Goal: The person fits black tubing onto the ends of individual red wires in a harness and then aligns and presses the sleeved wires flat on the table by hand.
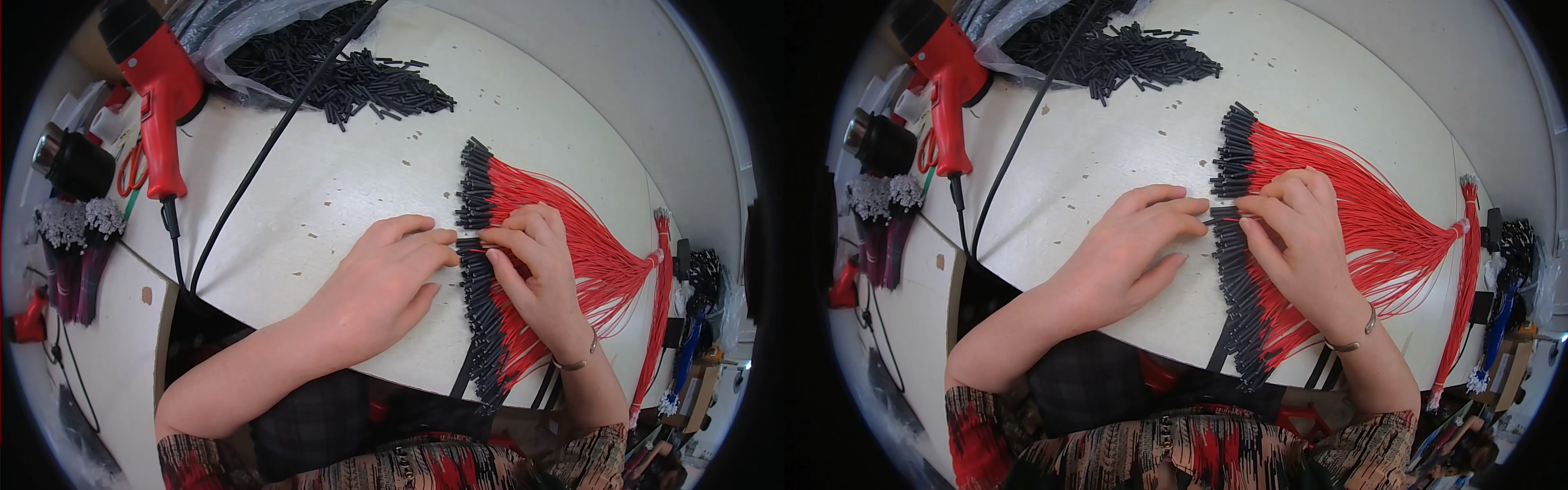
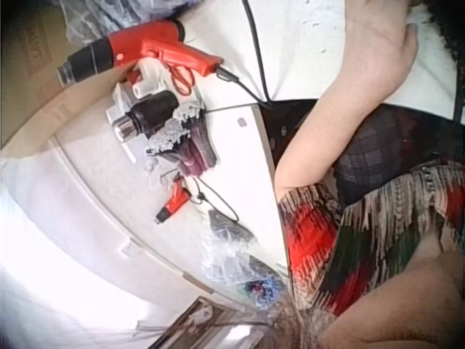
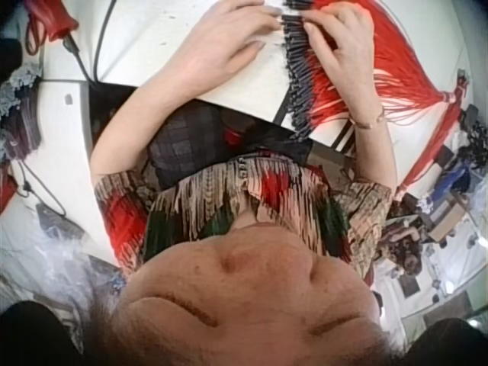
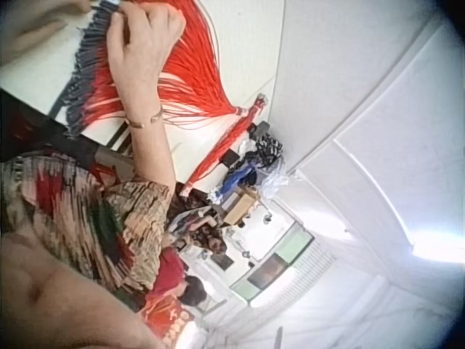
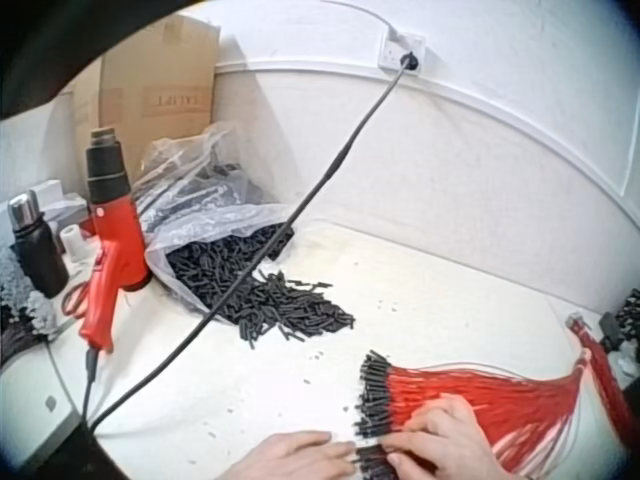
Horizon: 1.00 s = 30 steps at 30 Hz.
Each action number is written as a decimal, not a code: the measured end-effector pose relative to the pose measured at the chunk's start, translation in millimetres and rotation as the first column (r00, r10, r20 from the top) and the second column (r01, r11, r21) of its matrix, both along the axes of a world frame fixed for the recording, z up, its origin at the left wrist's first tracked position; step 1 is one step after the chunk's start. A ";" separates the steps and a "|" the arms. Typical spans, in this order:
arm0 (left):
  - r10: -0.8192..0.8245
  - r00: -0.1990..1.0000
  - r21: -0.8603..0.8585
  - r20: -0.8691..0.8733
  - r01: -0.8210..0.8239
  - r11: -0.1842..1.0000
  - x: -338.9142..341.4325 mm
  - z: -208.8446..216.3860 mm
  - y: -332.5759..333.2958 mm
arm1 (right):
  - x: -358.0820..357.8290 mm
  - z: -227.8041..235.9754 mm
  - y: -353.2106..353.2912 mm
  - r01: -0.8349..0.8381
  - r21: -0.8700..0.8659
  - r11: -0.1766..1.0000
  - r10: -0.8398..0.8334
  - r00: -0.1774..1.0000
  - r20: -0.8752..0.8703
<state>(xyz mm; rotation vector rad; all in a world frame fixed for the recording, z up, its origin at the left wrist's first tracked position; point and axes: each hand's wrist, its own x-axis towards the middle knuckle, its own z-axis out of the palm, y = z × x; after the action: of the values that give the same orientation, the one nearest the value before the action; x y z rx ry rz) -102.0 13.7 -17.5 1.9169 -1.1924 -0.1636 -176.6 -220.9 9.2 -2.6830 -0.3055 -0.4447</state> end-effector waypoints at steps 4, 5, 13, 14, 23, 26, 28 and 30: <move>0.003 1.000 -0.006 -0.025 -0.003 1.000 1.0 -0.2 -0.4 | -0.4 0.2 -1.1 0.002 0.005 1.000 -0.002 1.000 -0.001; 0.004 1.000 -0.006 -0.025 -0.004 1.000 1.0 0.0 -0.8 | -0.4 0.1 -1.5 0.001 0.001 1.000 -0.001 1.000 0.003; 0.001 0.999 -0.011 -0.040 -0.002 1.000 1.4 -0.2 0.3 | -0.3 2.5 -3.1 -0.002 -0.014 1.000 0.002 1.000 0.011; 0.007 0.999 -0.017 -0.038 -0.008 1.000 1.7 -0.4 0.6 | -0.7 3.3 -3.5 0.003 -0.006 1.000 -0.003 1.000 0.000; -0.008 0.998 -0.071 -0.058 0.004 0.997 2.8 -1.5 2.5 | 3.1 14.0 -8.7 0.045 -0.046 0.998 -0.046 0.999 -0.027; -0.003 0.998 -0.071 -0.066 -0.002 0.997 1.3 -2.5 4.1 | 4.8 8.8 -10.1 0.055 -0.034 0.998 -0.058 0.994 -0.089; -0.009 0.996 -0.085 -0.088 0.002 0.996 2.2 -2.7 4.0 | 4.4 7.5 -12.5 0.050 -0.046 0.998 -0.055 0.990 -0.129; -0.008 0.996 -0.093 -0.091 0.000 0.996 2.1 -2.8 4.3 | 0.2 7.2 -13.2 0.032 -0.091 0.995 -0.046 0.986 -0.161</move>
<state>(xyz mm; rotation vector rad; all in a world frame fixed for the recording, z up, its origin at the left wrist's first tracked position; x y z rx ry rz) -99.9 18.0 -20.3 1.8077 -1.1238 -0.1926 -176.5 -234.1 16.3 -2.7946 -0.2297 -0.2259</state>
